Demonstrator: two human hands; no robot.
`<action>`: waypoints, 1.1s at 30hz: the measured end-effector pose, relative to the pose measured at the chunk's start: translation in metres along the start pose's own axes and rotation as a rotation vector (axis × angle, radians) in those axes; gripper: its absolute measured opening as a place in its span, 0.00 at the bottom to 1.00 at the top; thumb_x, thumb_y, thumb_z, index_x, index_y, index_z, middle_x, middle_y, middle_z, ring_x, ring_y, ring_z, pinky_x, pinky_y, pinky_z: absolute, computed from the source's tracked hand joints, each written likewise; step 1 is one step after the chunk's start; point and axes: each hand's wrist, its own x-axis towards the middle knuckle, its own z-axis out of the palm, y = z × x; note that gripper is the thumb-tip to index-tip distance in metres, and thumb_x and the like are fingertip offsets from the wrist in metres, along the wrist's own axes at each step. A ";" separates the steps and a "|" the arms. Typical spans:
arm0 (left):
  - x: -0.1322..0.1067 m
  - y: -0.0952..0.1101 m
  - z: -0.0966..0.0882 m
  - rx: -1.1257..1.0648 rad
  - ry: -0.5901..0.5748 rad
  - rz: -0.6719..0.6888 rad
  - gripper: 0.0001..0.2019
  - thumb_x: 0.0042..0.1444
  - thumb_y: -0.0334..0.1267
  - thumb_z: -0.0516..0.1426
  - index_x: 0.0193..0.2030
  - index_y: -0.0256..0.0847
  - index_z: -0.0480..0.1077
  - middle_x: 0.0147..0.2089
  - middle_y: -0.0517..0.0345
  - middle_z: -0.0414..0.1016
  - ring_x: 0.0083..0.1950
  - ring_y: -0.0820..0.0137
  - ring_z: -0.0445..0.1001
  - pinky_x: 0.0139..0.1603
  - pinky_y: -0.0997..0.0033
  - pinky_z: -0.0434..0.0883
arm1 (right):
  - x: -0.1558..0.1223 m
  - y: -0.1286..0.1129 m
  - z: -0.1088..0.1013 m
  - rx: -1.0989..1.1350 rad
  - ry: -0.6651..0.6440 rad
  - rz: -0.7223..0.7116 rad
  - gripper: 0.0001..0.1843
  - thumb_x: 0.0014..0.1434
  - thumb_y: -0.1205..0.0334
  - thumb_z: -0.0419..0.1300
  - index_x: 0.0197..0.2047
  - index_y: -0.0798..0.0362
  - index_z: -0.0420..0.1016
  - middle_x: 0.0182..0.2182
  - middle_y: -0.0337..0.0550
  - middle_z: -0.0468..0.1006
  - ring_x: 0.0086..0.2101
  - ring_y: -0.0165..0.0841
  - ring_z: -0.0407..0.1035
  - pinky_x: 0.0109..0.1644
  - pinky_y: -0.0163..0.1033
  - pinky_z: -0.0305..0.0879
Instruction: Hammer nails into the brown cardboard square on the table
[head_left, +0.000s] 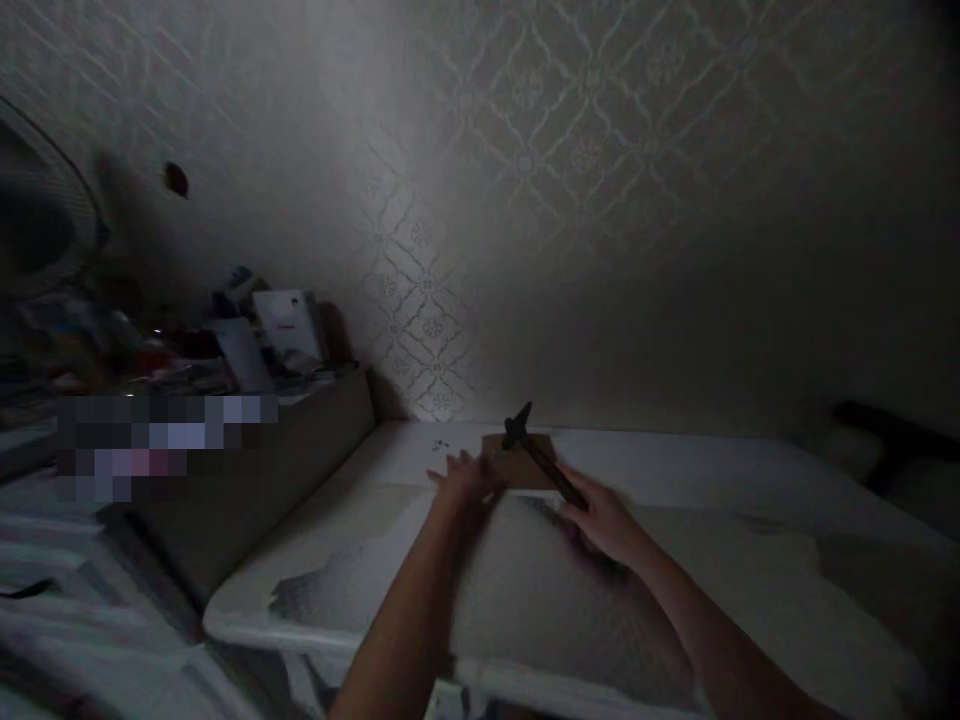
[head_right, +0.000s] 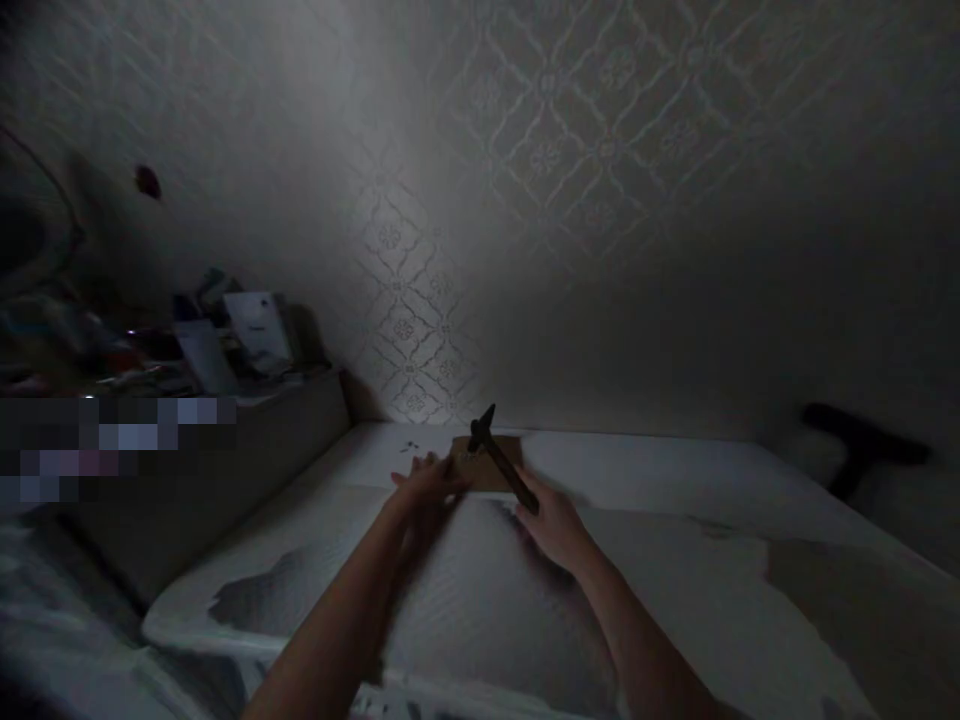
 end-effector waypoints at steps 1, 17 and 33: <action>-0.001 0.000 0.000 -0.002 0.004 0.001 0.35 0.53 0.61 0.55 0.66 0.51 0.60 0.72 0.40 0.51 0.71 0.36 0.44 0.58 0.22 0.46 | 0.000 0.001 0.000 -0.011 -0.009 0.013 0.33 0.54 0.67 0.56 0.64 0.47 0.66 0.56 0.41 0.75 0.57 0.40 0.67 0.60 0.48 0.64; -0.006 0.004 -0.005 0.011 -0.044 -0.026 0.38 0.54 0.64 0.52 0.70 0.53 0.54 0.75 0.44 0.44 0.73 0.38 0.38 0.62 0.24 0.42 | 0.001 0.009 0.003 -0.137 -0.041 0.049 0.33 0.56 0.66 0.56 0.66 0.47 0.63 0.56 0.43 0.76 0.51 0.42 0.72 0.55 0.46 0.67; -0.007 0.005 -0.007 0.043 -0.070 -0.026 0.40 0.54 0.64 0.51 0.71 0.52 0.52 0.75 0.43 0.41 0.73 0.40 0.37 0.61 0.23 0.42 | 0.000 0.007 0.004 -0.158 -0.016 0.063 0.33 0.56 0.67 0.57 0.65 0.46 0.65 0.54 0.44 0.77 0.52 0.43 0.72 0.55 0.46 0.67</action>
